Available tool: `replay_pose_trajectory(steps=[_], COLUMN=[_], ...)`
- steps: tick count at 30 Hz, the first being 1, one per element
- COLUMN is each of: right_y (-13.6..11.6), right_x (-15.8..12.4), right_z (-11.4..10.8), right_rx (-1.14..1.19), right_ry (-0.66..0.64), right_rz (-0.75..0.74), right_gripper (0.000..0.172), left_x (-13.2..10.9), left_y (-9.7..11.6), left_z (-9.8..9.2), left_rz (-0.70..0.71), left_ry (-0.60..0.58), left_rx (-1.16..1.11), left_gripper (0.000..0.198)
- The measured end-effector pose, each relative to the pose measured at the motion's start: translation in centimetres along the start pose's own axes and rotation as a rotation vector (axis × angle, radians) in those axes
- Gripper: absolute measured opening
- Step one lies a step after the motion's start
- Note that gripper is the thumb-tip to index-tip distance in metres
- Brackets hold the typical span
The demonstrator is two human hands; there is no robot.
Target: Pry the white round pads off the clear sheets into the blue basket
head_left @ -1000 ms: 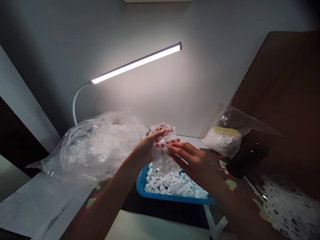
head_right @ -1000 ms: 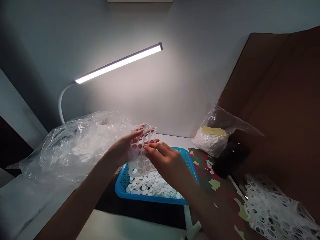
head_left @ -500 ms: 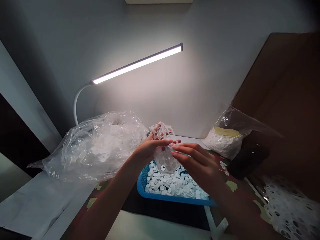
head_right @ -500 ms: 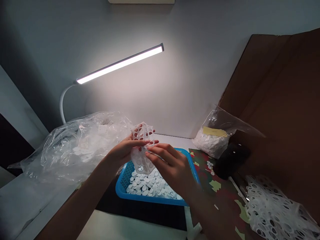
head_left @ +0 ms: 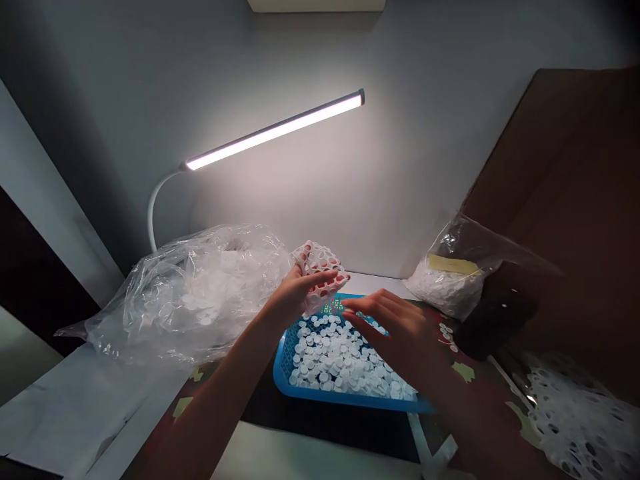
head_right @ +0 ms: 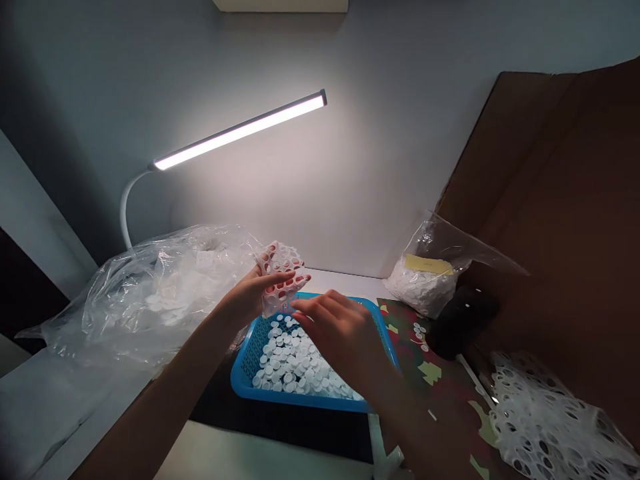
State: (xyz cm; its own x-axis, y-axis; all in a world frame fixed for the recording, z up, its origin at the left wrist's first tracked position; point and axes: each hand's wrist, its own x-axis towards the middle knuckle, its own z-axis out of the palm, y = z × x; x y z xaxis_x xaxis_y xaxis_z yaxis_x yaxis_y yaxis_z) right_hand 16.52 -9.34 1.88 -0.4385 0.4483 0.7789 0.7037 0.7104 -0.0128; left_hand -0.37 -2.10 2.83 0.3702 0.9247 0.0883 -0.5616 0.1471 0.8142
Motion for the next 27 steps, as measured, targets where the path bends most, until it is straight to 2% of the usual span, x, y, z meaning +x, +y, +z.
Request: replay_pose_trajectory(steps=[5, 10, 14, 17, 27], right_y=[0.41, 0.59, 0.82, 0.96, 0.78], right_x=[0.22, 0.12, -0.02, -0.16, -0.14], right_z=[0.75, 0.94, 0.93, 0.89, 0.7], right_rx=[-0.074, -0.032, -0.015, 0.016, -0.036], right_ry=[0.051, 0.101, 0.071, 0.061, 0.042], right_rz=[0.12, 0.121, 0.141, 0.156, 0.072], right_gripper=[0.024, 0.022, 0.023, 0.017, 0.01], left_x=[-0.81, -0.78, -0.75, -0.74, -0.42], left_y=[-0.24, -0.44, -0.5, -0.54, -0.57], left_z=[0.64, 0.64, 0.61, 0.55, 0.2], left_rz=[0.005, -0.018, 0.004, 0.0, 0.024], left_ry=[-0.068, -0.079, -0.087, -0.098, -0.101], left_rx=[0.086, 0.095, 0.111, 0.131, 0.177], left_gripper=[0.1, 0.096, 0.099, 0.103, 0.106])
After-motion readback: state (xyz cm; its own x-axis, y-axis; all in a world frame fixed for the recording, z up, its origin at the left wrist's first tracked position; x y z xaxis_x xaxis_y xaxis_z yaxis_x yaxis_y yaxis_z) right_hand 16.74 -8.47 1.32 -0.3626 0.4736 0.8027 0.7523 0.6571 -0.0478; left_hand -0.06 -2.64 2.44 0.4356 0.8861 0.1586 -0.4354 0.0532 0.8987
